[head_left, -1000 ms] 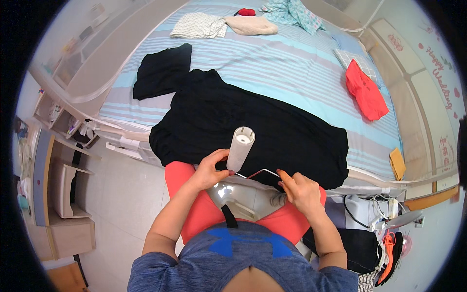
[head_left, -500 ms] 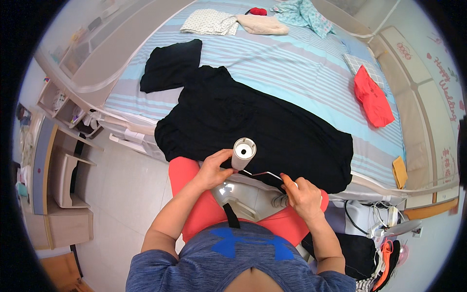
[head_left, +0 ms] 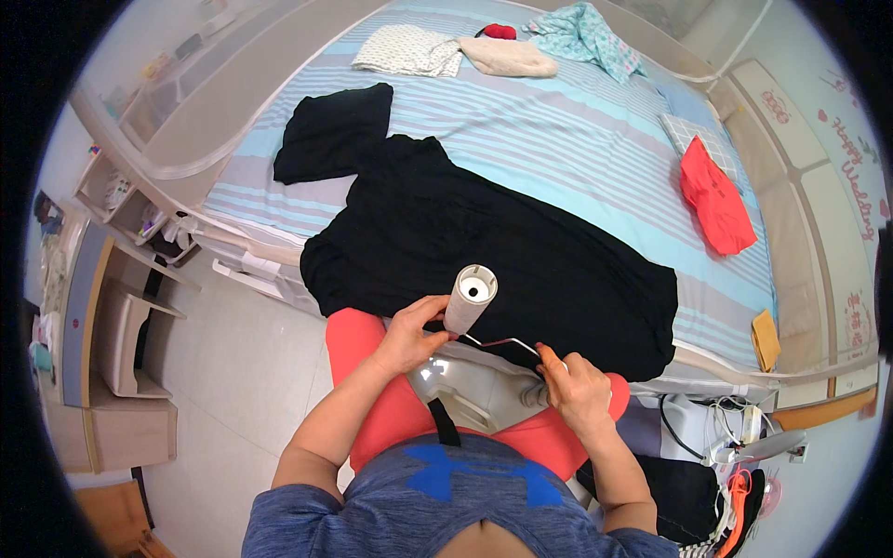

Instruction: The person uses a lint roller to remove debris from a black garment on a bed, repeatedly rolling over the fabric, picking off small bits by hand, and tearing off used sheets from the roller.

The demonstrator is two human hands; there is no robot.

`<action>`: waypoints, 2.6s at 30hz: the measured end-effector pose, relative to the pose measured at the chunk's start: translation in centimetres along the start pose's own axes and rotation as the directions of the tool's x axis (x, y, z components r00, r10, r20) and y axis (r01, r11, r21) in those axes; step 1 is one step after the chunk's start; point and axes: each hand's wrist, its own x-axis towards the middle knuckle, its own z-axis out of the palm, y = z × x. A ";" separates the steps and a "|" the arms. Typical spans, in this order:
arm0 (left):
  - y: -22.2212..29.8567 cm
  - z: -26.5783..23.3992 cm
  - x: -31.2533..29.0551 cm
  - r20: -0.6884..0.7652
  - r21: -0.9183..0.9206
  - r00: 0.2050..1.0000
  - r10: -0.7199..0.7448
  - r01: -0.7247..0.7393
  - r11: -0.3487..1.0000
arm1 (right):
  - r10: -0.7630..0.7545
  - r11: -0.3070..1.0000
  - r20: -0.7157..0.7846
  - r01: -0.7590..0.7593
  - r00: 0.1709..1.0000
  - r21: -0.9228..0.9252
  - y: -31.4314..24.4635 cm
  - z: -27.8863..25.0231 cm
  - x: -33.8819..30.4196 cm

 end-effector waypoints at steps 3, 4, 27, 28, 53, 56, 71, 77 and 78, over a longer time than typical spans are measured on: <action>-0.2 0.2 -0.1 0.024 -0.001 0.999 -0.025 0.025 1.000 | -0.004 1.000 0.001 0.004 1.000 -0.008 -0.1 0.2 -0.2; -0.2 0.4 -0.1 0.010 0.015 0.999 -0.038 0.038 0.999 | 0.021 1.000 0.015 -0.021 1.000 0.009 -0.1 0.4 -0.3; -0.5 0.4 -0.2 -0.119 0.152 0.978 0.173 -0.154 0.976 | -0.028 1.000 -0.108 0.026 0.994 -0.017 -0.2 0.4 -0.3; -0.5 0.3 -0.2 -0.112 0.169 0.979 0.168 -0.148 0.974 | -0.012 1.000 -0.109 0.012 0.994 0.000 -0.3 0.5 -0.2; -14.7 -14.9 10.0 -0.103 0.876 0.993 0.065 0.060 0.478 | 0.034 0.879 0.634 -0.325 0.773 0.348 -3.0 8.4 18.6; -14.8 -14.7 10.0 -0.099 0.893 0.994 0.054 0.065 0.445 | 0.034 0.856 0.652 -0.359 0.757 0.372 -0.8 12.7 17.8; -15.5 -15.0 10.2 -0.121 0.904 0.989 0.086 0.074 0.422 | 0.264 0.809 0.737 -0.558 0.622 0.181 12.5 -5.3 0.5; -14.0 -15.8 12.4 -0.154 0.777 0.988 -0.015 0.131 0.615 | 0.398 0.722 0.666 -0.664 0.630 0.197 12.0 -7.7 0.4; -13.4 -15.5 12.4 -0.196 0.789 0.975 0.102 0.095 0.607 | 0.356 0.729 0.630 -0.627 0.690 0.275 10.7 -6.4 2.6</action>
